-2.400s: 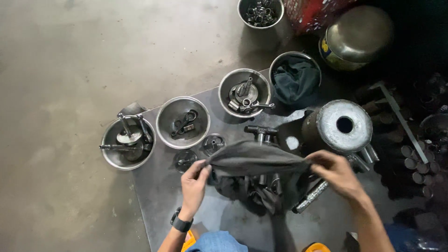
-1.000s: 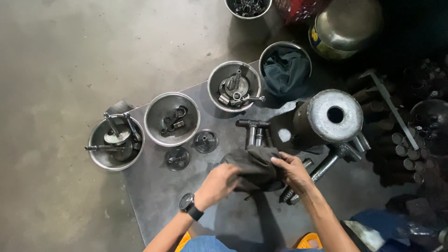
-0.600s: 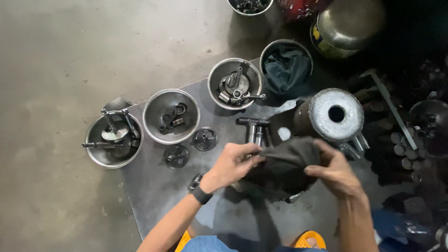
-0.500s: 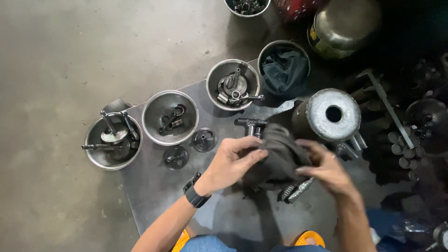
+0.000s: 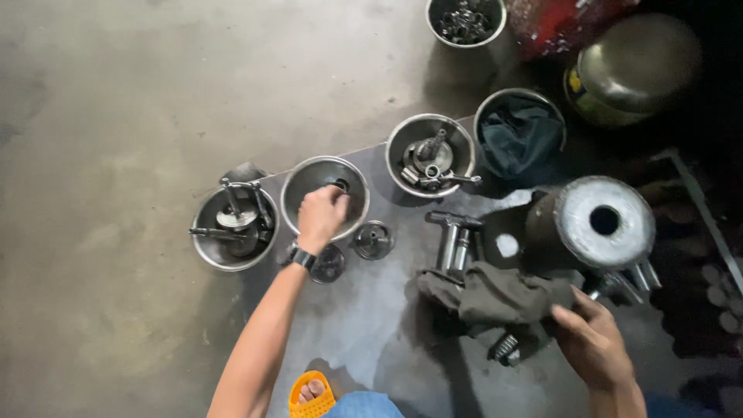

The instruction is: The person operates a metal lathe, using a file to smooth a rotating cylindrical metal part. They then wipe the part with a cloth and use a caliper to measure its diameter. Finally, they move to a table to wipe and organize various metal components in bowls.

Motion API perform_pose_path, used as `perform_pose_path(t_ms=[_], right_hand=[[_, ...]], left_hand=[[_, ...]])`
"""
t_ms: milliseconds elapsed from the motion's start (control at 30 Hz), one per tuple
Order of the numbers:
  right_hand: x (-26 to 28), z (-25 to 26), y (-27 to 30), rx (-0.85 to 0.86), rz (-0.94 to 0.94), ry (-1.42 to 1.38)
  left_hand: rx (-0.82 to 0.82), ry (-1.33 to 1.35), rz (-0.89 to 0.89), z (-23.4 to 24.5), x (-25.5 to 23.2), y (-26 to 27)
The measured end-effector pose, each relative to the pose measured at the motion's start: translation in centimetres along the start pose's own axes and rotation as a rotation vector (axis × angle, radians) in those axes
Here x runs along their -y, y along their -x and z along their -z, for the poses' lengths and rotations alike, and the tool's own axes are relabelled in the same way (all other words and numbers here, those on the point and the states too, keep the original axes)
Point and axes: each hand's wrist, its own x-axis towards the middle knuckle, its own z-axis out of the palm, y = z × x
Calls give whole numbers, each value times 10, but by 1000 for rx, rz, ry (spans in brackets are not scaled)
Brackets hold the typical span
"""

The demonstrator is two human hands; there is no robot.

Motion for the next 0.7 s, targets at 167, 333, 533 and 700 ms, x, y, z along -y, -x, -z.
perform_pose_path(t_ms=[167,333,533,700], right_hand=[[-34,67,6,-109,-50,-345],[-154,136,-50,-35,152,291],[-174,133,-83,-40,-229,198],[-93,53,-62,134,453,826]], left_hand=[[-3,-264,-11,-24,101,-29],[169,-528,-27,-60,146,-45],[202,-514,72,-75,158,-58],[313,-506,202,-61,137,-59]])
